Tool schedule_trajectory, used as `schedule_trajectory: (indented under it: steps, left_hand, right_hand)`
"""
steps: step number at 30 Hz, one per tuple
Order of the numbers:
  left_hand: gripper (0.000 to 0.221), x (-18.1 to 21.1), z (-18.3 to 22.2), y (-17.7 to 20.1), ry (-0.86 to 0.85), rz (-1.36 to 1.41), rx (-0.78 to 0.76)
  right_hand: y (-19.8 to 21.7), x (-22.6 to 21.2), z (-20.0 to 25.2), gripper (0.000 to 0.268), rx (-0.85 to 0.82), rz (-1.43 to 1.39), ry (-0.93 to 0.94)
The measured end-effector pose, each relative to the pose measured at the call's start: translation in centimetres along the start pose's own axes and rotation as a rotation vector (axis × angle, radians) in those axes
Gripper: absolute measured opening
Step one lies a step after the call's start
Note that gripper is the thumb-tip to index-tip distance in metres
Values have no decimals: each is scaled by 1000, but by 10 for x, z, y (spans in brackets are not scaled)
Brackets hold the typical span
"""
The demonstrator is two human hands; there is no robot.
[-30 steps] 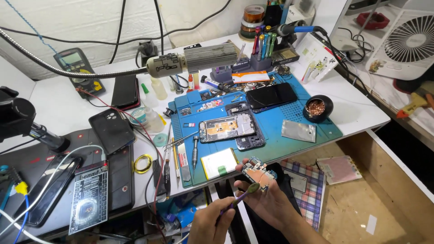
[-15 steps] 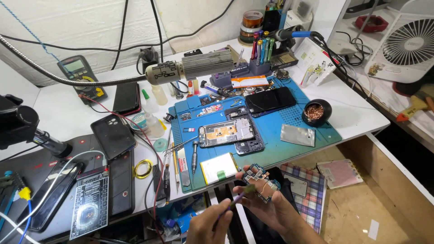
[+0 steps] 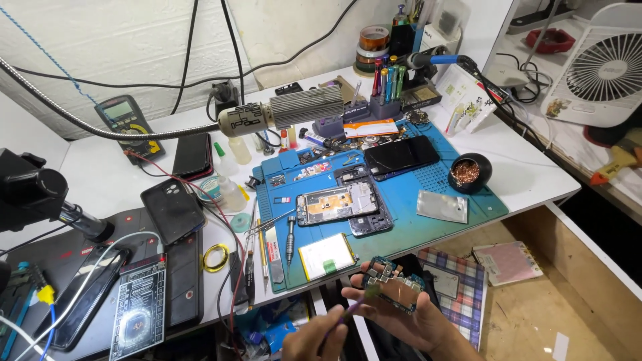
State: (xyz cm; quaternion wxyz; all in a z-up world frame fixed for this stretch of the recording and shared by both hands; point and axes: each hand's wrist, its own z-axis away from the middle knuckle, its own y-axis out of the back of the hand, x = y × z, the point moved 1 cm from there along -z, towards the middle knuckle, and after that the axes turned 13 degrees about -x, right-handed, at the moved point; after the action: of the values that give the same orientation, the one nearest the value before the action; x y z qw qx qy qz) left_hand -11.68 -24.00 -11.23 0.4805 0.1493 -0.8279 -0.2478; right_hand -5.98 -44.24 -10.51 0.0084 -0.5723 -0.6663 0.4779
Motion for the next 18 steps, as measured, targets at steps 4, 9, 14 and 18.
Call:
schedule_trajectory:
  steps: [4, 9, 14, 18]
  left_hand:
    - [26, 14, -1, 8, -41, 16, -20]
    - [25, 13, -9, 17, 282, 46, 79]
    - [28, 33, -2, 3, 126, 64, -41]
    - [24, 8, -5, 10, 189, 77, 57]
  right_hand:
    - [1, 0, 0, 90, -49, 22, -1]
    - [-9, -8, -13, 87, 12, 171, -46]
    - [-1, -2, -2, 98, 128, 158, -77]
    - [-11, -6, -10, 105, 189, 222, -96]
